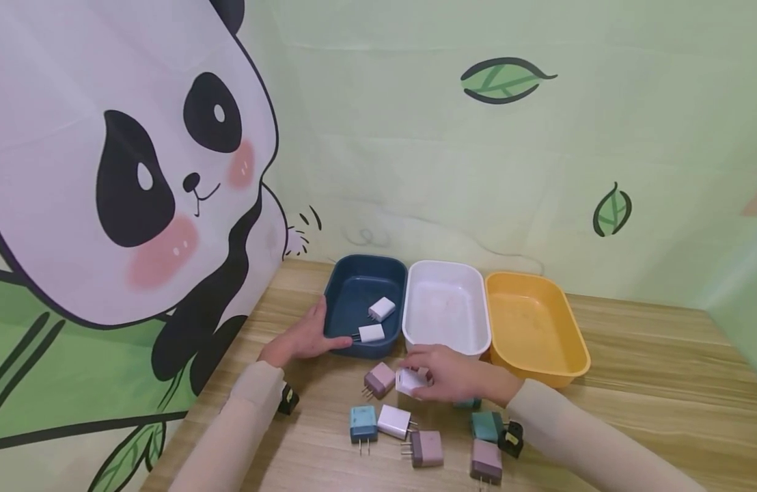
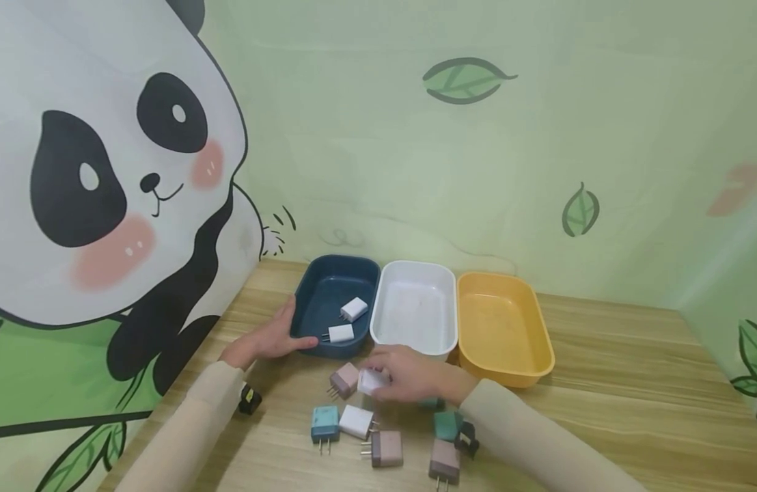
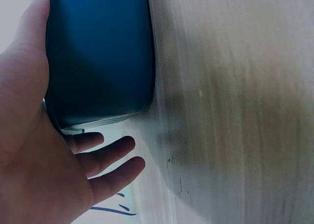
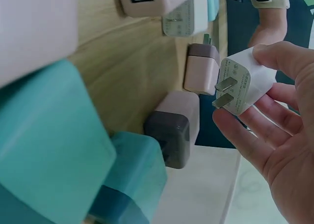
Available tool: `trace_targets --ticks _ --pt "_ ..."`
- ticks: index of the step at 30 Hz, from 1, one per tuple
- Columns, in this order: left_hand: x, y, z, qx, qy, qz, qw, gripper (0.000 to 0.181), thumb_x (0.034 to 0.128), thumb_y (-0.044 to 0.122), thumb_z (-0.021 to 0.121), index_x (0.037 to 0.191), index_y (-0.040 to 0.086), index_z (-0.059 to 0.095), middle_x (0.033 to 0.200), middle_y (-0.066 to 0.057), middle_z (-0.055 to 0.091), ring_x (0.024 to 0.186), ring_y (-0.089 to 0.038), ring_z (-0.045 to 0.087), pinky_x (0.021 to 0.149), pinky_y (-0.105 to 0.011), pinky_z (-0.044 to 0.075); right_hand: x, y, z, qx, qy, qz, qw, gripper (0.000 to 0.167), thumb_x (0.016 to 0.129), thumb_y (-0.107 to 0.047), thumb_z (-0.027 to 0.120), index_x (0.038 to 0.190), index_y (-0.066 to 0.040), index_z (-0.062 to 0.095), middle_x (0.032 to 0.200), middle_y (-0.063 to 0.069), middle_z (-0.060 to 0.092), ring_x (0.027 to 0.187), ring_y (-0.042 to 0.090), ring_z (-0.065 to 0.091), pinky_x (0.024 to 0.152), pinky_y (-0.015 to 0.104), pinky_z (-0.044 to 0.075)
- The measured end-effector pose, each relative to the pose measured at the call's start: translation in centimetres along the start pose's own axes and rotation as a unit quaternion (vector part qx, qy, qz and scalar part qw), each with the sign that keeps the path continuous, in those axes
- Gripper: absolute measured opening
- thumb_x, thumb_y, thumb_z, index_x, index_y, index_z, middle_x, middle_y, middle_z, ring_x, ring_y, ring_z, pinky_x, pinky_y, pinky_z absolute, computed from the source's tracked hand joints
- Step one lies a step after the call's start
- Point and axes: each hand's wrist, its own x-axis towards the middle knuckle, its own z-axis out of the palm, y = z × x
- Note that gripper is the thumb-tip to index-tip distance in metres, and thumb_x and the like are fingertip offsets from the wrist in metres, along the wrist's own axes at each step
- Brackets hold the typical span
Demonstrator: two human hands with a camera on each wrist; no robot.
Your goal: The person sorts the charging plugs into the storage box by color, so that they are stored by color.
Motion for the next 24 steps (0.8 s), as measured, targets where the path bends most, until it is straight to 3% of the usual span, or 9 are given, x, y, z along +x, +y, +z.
trace_targets --ticks 7,18,24 --pt "-0.1 0.1 -0.2 0.002 0.0 -0.004 1.0 0.117 0.0795 0.061 0.064 0.148 -0.002 -0.008 0.155 -0.024 0.002 0.139 -0.037 0.016 0.109 -0.051 0.021 0.3 -0.1 -0.9 0.002 0.007 0.018 0.9998 0.044 0.085 -0.021 0.07 0.124 -0.004 0.06 0.112 0.0 0.058 0.09 0.008 0.053 0.075 0.02 0.05" --pt "-0.1 0.0 -0.1 -0.008 0.004 -0.001 1.0 0.118 0.0788 0.06 0.065 0.148 -0.003 -0.007 0.154 -0.025 0.004 0.139 -0.038 0.018 0.109 -0.052 0.022 1.0 -0.2 -2.0 -0.025 0.037 0.005 0.999 0.045 0.085 -0.016 0.068 0.126 -0.002 0.059 0.113 0.004 0.06 0.083 0.01 0.053 0.071 0.02 0.049" --pt "-0.1 0.1 0.0 -0.019 0.008 0.003 0.9998 0.119 0.078 0.059 0.067 0.148 -0.003 -0.007 0.154 -0.025 0.004 0.139 -0.038 0.017 0.109 -0.051 0.022 1.7 -0.4 -2.6 -0.034 0.041 0.027 0.9982 0.044 0.086 -0.018 0.067 0.127 -0.004 0.059 0.117 0.004 0.059 0.092 0.012 0.054 0.078 0.024 0.05"
